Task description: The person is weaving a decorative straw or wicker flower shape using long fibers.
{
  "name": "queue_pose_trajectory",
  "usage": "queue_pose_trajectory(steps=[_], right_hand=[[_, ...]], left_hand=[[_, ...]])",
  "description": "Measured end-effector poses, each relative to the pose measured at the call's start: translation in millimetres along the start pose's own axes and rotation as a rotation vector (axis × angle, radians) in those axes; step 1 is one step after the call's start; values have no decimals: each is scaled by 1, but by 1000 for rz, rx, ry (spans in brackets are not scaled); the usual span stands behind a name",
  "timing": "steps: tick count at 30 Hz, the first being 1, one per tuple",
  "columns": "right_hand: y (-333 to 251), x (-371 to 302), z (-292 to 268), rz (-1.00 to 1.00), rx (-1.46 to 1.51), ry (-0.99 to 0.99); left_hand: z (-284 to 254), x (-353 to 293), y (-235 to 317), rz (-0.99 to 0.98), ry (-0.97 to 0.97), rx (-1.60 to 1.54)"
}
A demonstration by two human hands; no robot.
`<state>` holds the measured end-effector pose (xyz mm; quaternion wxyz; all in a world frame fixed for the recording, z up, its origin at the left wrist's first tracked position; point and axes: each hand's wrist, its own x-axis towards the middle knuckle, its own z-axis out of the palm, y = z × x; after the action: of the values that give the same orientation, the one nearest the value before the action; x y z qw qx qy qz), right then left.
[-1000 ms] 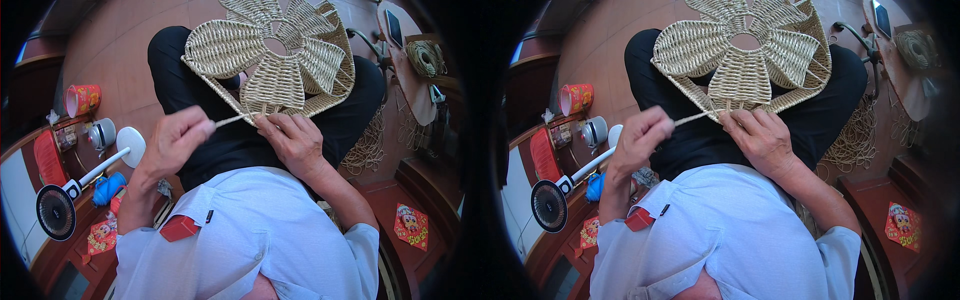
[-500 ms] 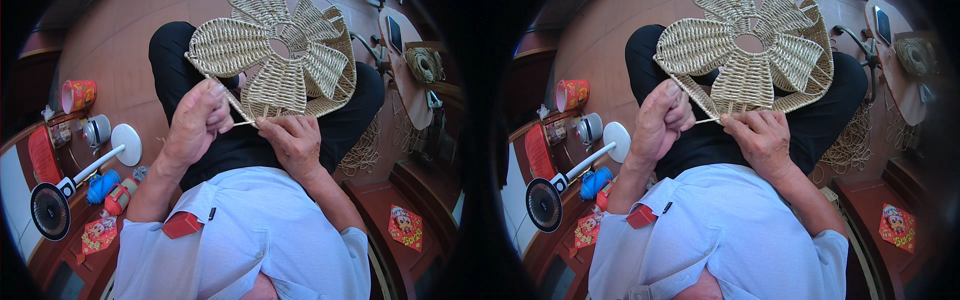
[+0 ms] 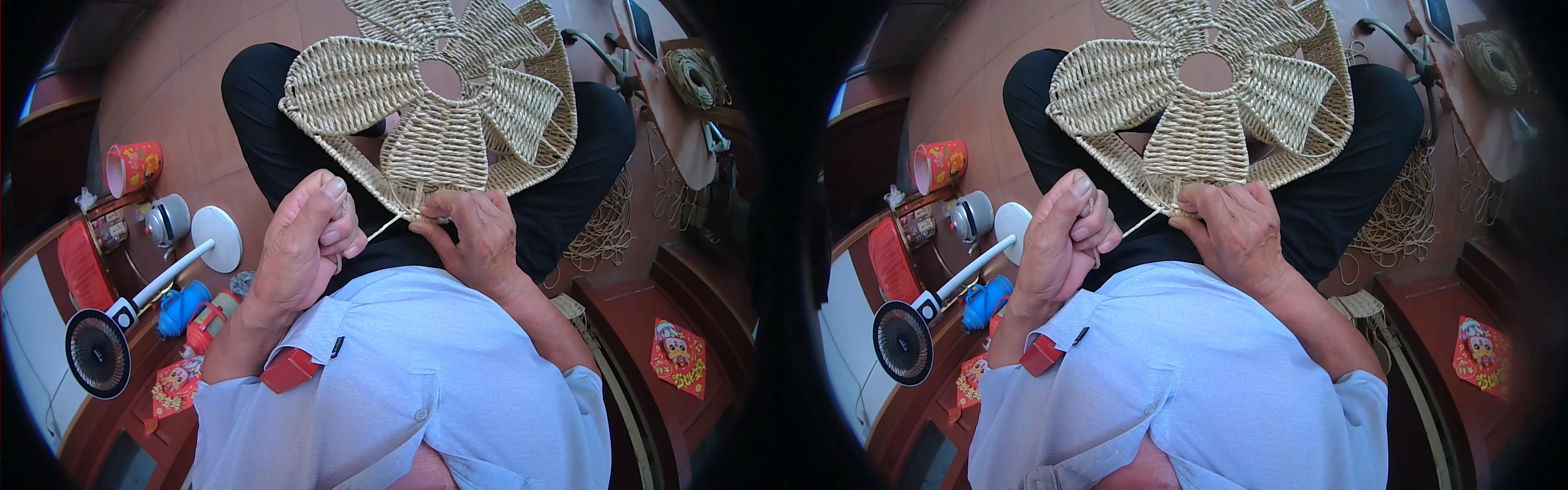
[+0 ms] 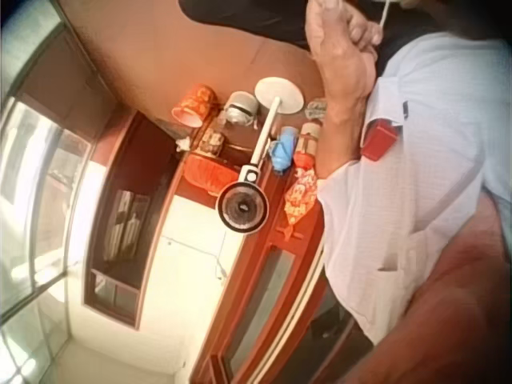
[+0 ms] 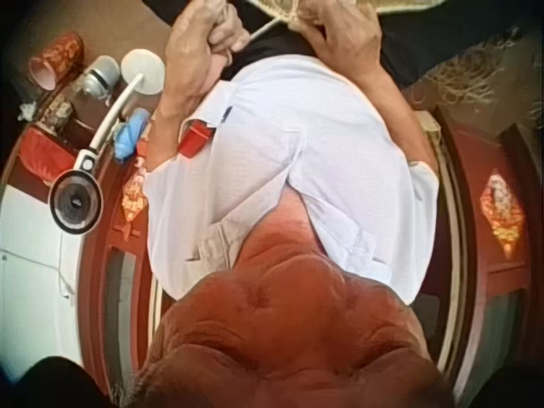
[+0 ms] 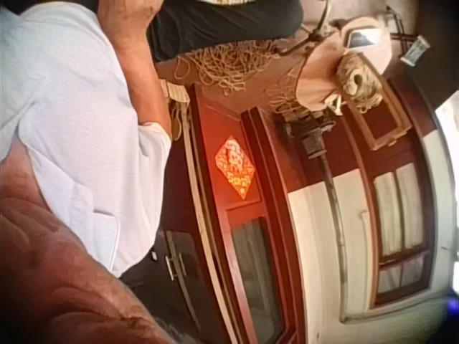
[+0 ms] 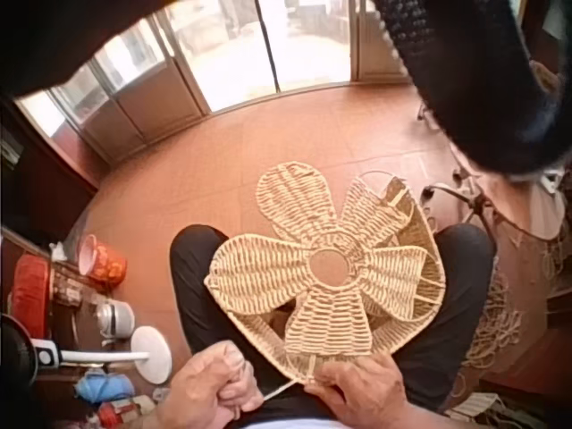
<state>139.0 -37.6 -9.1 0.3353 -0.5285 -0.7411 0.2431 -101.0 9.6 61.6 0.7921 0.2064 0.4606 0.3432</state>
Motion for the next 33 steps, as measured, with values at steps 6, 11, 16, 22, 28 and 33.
queue_pose_trajectory(steps=[6, 11, 16, 22, 28, 33], right_hand=[[-3, 3, 5, 24, 43, 47], [-10, 5, 1, 35, 48, 47], [-13, 7, 8, 64, 3, 127], [-10, 9, 20, 160, -9, 144], [-8, 10, 20, 113, -52, 117], [-9, 11, 18, 77, -83, 120]], left_hand=[[15, -1, 2, -55, -53, -44], [44, 6, 6, -100, -95, -21], [51, 22, 10, -42, -167, 56], [10, 37, 37, 336, 86, 555], [-30, 29, 49, 460, 299, 1103], [-28, 13, 29, 919, 495, 1521]])
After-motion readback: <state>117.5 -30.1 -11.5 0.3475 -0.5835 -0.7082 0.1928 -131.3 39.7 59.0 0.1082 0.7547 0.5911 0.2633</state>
